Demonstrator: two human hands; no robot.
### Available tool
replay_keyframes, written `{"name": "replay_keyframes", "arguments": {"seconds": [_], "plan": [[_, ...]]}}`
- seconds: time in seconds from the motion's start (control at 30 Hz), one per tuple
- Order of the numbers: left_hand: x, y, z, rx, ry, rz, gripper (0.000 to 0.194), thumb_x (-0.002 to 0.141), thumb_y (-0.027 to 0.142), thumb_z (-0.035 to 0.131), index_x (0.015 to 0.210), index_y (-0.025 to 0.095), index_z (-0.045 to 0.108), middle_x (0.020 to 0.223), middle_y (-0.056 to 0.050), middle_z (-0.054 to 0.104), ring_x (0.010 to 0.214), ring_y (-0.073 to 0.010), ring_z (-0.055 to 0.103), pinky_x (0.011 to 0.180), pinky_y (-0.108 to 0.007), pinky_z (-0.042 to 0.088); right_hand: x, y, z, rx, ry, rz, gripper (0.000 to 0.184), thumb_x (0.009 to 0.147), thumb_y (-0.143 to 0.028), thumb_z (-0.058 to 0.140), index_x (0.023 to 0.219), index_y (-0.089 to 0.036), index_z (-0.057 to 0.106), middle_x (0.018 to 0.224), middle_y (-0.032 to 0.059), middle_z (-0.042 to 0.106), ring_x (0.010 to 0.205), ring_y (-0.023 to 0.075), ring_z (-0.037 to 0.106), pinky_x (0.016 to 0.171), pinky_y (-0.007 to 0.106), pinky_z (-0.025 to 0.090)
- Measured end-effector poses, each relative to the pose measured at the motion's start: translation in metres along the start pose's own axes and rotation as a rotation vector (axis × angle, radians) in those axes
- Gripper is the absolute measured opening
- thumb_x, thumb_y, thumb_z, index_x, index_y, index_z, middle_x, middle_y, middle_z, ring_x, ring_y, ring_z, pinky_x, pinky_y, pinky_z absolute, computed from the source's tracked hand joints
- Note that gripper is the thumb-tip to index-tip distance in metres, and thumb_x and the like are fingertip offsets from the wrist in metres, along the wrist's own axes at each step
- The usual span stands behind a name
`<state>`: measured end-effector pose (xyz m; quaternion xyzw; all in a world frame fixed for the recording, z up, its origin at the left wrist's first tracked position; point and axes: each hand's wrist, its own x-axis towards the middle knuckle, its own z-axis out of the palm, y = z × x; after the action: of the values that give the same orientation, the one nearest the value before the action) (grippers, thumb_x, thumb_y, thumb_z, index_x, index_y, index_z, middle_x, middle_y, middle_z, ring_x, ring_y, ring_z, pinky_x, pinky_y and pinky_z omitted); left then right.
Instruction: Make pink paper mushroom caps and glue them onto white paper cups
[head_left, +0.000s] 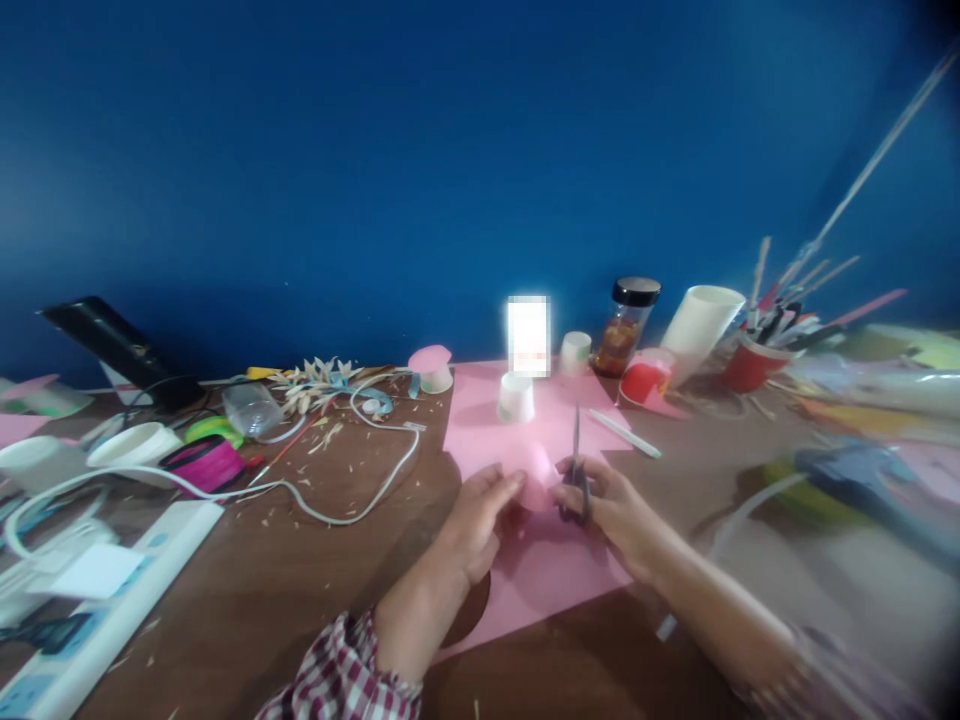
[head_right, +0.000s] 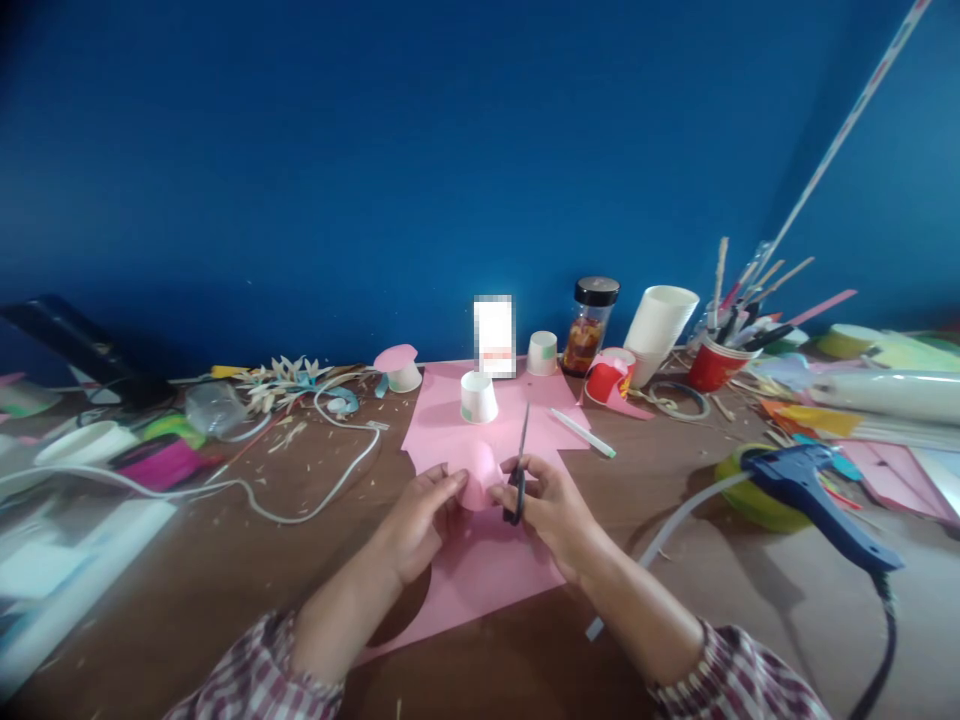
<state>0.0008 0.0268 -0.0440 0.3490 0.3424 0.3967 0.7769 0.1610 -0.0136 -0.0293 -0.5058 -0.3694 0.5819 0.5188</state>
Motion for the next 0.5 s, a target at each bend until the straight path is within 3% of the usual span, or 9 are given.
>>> {"name": "replay_keyframes", "arguments": {"seconds": [0.5], "plan": [[-0.0014,0.0000,0.0053,-0.020,0.067,0.019,0.018,0.070,0.028,0.071,0.077,0.014,0.061,0.064,-0.002,0.063,0.055,-0.0114,0.057,0.055,-0.023,0.044,-0.0023,0.0031,-0.0006,-0.029,-0.016,-0.003,0.041,0.067,-0.036,0.076,0.094,-0.019,0.050,0.067,-0.0038,0.057,0.055,0.0086,0.050,0.048,0.020,0.037]]}}
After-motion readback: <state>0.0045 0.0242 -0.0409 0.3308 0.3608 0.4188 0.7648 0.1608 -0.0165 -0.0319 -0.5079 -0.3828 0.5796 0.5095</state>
